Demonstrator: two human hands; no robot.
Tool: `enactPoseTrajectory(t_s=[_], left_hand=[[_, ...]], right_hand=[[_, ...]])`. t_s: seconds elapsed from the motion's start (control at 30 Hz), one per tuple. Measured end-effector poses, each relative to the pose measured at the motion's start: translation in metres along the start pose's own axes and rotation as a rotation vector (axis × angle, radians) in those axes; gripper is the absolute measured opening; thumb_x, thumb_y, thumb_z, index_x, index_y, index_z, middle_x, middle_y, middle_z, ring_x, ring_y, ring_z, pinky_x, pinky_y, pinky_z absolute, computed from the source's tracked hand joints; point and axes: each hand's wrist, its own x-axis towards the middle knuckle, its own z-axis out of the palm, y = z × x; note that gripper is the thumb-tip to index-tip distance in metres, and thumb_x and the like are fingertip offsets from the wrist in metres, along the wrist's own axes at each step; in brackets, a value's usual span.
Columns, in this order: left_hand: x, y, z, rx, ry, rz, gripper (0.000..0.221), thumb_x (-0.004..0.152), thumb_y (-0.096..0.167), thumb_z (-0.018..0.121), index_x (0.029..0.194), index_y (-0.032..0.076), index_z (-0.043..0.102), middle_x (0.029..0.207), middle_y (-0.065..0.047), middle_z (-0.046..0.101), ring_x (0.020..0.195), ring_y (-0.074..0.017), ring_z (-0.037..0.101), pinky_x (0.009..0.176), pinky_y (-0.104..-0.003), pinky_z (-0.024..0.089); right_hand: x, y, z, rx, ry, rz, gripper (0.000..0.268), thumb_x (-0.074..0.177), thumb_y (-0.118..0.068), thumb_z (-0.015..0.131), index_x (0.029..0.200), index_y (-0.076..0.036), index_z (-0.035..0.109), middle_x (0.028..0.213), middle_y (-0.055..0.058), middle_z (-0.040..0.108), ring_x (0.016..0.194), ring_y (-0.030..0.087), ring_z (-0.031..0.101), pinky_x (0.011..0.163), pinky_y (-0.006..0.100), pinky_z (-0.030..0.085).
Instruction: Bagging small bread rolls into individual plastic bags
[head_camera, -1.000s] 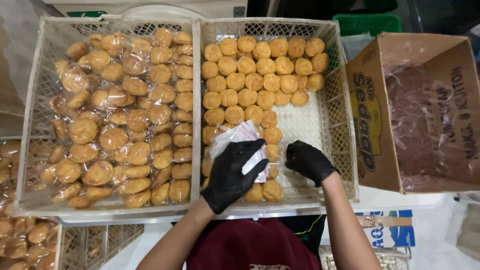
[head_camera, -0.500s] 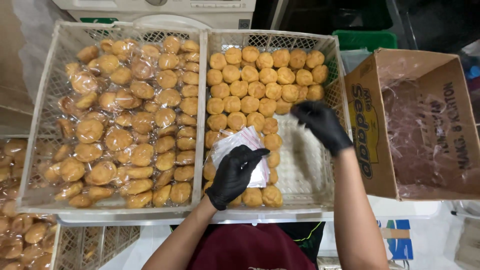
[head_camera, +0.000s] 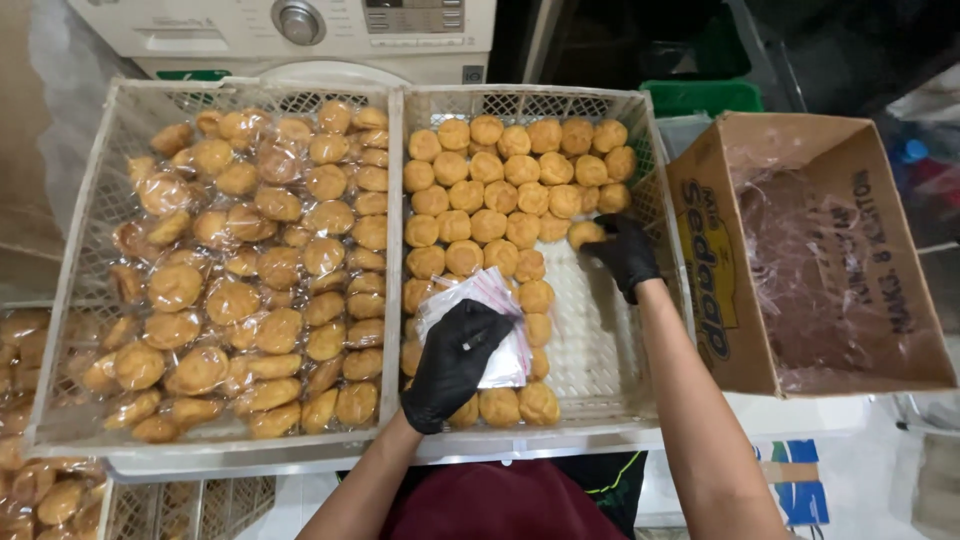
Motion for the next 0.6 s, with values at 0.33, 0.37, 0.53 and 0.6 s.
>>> enactPoseTrajectory(t_s=[0.33, 0.37, 0.53, 0.6], left_hand=[[0.008, 0.008, 0.013, -0.176, 0.122, -0.177, 0.031, 0.08, -0.002, 0.083, 0.109, 0.011, 0.082, 0.084, -0.007, 0.081, 0.076, -0.0111, 0.074, 0.076, -0.028, 0.06], [0.008, 0.008, 0.012, -0.198, 0.126, -0.184, 0.036, 0.079, -0.004, 0.083, 0.111, 0.011, 0.081, 0.084, -0.005, 0.081, 0.077, -0.0086, 0.073, 0.079, -0.028, 0.06], [0.013, 0.013, 0.0, -0.128, 0.118, -0.124, 0.026, 0.077, -0.006, 0.081, 0.097, 0.012, 0.083, 0.087, -0.007, 0.081, 0.084, -0.0182, 0.076, 0.083, -0.032, 0.059], [0.015, 0.016, -0.002, -0.157, 0.113, -0.11, 0.02, 0.079, -0.005, 0.082, 0.091, 0.011, 0.084, 0.091, -0.007, 0.082, 0.09, -0.0205, 0.077, 0.087, -0.033, 0.059]], right_hand=[[-0.023, -0.011, -0.015, -0.063, -0.185, -0.116, 0.067, 0.061, -0.025, 0.098, 0.121, -0.015, 0.07, 0.111, 0.015, 0.073, 0.111, 0.034, 0.07, 0.099, 0.043, 0.054], [-0.022, -0.01, -0.012, -0.06, -0.205, -0.145, 0.061, 0.06, -0.025, 0.099, 0.115, -0.013, 0.074, 0.117, 0.019, 0.073, 0.115, 0.04, 0.068, 0.101, 0.045, 0.054], [-0.066, -0.042, -0.033, -0.092, -0.262, -0.091, 0.057, 0.064, -0.027, 0.094, 0.115, -0.018, 0.07, 0.111, 0.011, 0.075, 0.111, 0.032, 0.07, 0.098, 0.044, 0.053], [-0.089, -0.061, -0.043, -0.113, -0.271, -0.12, 0.056, 0.066, -0.025, 0.093, 0.117, -0.021, 0.069, 0.11, 0.009, 0.076, 0.106, 0.032, 0.073, 0.093, 0.044, 0.054]])
